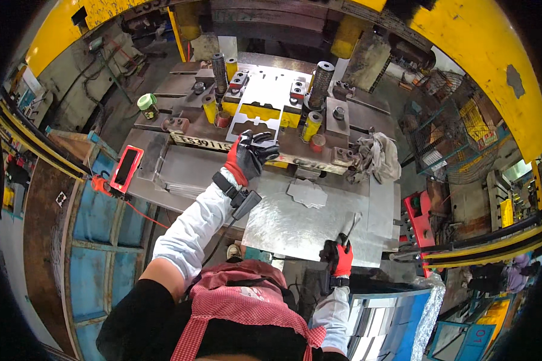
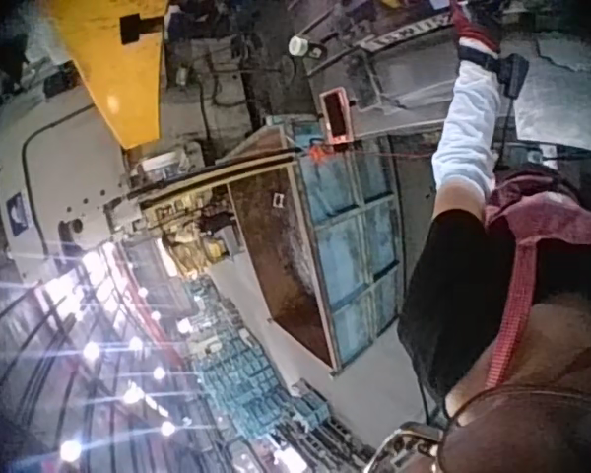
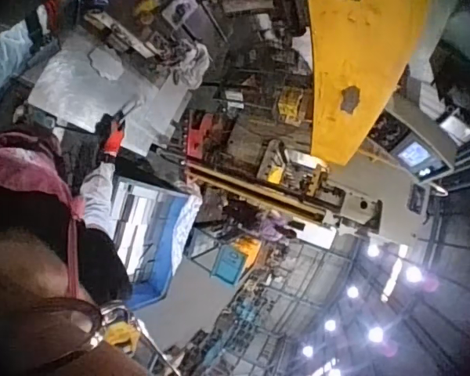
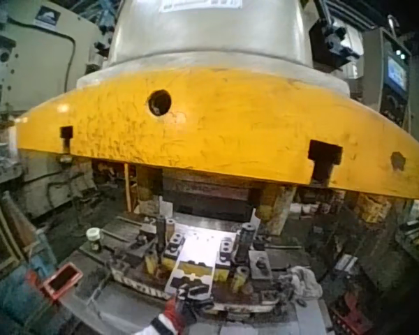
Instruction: Operating a hydraulic press to bend or stamp metal sheets.
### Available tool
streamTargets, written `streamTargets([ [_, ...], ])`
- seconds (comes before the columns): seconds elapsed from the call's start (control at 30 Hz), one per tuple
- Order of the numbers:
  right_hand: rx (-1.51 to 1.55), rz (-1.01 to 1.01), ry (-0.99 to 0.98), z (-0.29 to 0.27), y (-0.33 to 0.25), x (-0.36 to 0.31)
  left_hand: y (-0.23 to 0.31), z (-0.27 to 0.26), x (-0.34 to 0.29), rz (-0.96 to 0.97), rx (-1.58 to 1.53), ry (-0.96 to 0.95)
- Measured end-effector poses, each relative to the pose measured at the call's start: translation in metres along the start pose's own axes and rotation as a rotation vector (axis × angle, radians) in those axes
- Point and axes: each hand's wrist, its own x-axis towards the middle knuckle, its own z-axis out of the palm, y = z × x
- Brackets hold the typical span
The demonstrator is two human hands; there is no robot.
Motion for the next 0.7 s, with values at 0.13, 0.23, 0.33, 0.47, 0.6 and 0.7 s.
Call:
streamTargets([
  [0.13,-0.077,-0.014,-0.071,-0.039,0.018,0.023,0.002,0.011,0.000,-0.040,-0.002,0.069],
  [0.23,0.018,-0.029,-0.101,-0.027,0.012,0.017,0.005,0.011,-0.005,-0.059,-0.034,0.042],
  [0.33,0.047,-0.056,-0.129,-0.023,0.005,0.012,0.003,0.016,-0.016,0.061,0.031,0.030],
  [0.47,-0.061,-0.100,-0.174,-0.016,-0.004,0.003,-0.005,0.015,-0.020,0.120,0.051,0.140],
  [0.6,0.024,-0.010,-0.137,-0.024,0.002,0.013,-0.009,0.016,-0.025,0.153,-0.044,0.141],
  [0.7,0.096,-0.007,-0.137,-0.017,-0.002,0.007,-0.005,0.016,-0.028,0.129,-0.022,0.145],
])
